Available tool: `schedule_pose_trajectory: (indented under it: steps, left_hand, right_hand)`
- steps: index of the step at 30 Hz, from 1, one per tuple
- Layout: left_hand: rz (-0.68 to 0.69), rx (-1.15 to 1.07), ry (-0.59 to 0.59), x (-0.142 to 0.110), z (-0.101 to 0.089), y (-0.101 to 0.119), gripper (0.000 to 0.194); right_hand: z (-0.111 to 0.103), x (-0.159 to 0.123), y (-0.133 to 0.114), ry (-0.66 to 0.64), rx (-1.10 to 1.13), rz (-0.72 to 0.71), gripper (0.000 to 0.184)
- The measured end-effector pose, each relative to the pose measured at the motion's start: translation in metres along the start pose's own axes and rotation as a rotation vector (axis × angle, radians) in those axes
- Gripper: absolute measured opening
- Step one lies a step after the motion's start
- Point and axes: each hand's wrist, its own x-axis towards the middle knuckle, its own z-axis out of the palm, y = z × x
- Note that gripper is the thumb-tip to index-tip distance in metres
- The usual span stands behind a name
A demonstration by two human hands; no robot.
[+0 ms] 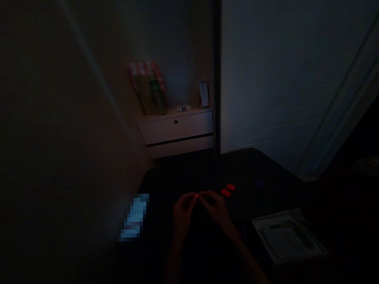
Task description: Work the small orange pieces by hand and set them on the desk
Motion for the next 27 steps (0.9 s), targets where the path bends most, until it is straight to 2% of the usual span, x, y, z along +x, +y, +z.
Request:
schedule_pose_trajectory:
  steps: [11, 18, 27]
  left_hand:
    - [-0.013, 0.001, 0.010, -0.0004, 0.0002, 0.0036, 0.030]
    - [-0.022, -0.033, 0.010, -0.0014, 0.0016, 0.0036, 0.038]
    - [-0.045, -0.031, -0.018, -0.0025, 0.0028, 0.0092, 0.035]
  right_hand:
    - [0.0008, -0.0005, -0.0009, -0.007, 0.011, 0.015, 0.019]
    - [-0.0003, -0.0010, -0.0050, -0.004, 0.007, 0.031, 0.022]
    - [0.0012, -0.0002, 0.0010, -0.010, -0.013, 0.048, 0.022]
